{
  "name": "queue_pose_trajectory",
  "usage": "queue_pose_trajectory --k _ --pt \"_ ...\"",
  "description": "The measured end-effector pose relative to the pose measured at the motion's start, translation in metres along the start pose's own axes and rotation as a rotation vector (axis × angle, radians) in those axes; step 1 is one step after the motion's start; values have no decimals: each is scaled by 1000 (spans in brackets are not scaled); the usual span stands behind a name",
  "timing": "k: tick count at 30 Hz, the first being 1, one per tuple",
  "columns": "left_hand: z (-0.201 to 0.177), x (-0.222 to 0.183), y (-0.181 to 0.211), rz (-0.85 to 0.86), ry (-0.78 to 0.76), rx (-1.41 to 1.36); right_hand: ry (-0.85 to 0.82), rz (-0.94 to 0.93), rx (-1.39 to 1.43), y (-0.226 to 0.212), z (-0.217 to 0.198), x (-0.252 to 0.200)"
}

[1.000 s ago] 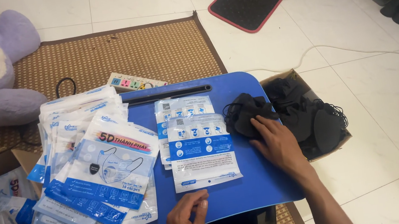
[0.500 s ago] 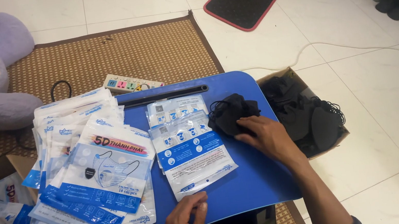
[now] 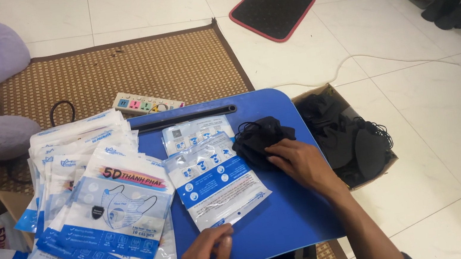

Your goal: Organizing and inspecting face masks and their plastic packaging on a small table

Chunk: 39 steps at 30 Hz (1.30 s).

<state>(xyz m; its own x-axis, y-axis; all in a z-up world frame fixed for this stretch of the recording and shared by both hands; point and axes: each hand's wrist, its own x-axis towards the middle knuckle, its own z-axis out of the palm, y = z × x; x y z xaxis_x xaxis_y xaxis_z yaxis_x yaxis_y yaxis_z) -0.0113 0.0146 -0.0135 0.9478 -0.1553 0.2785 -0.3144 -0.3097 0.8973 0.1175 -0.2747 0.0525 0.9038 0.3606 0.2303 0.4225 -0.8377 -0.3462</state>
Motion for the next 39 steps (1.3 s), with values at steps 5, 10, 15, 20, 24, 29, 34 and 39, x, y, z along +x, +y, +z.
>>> queue_pose_trajectory --k 5,10,15,20,24,29,34,39 --pt "4 -6 -11 9 79 -5 17 187 -13 6 16 -10" --pt "3 -10 -14 -54 96 -56 37 140 -20 10 23 -15" --pt "-2 -6 -10 -77 113 -67 185 -161 -118 6 31 -12" --pt "-6 -2 -6 -113 66 -102 163 -191 -207 2 31 -9" --pt "-7 -2 -2 -163 59 -113 132 -162 -206 0 29 -10" --pt "-6 -2 -5 -160 41 -119 98 -106 -56 -11 18 -8" --pt "-7 0 -1 -191 33 -118 99 63 -42 5 27 -11" --pt "-6 0 -3 -211 29 -128 79 294 69 3 26 -12"
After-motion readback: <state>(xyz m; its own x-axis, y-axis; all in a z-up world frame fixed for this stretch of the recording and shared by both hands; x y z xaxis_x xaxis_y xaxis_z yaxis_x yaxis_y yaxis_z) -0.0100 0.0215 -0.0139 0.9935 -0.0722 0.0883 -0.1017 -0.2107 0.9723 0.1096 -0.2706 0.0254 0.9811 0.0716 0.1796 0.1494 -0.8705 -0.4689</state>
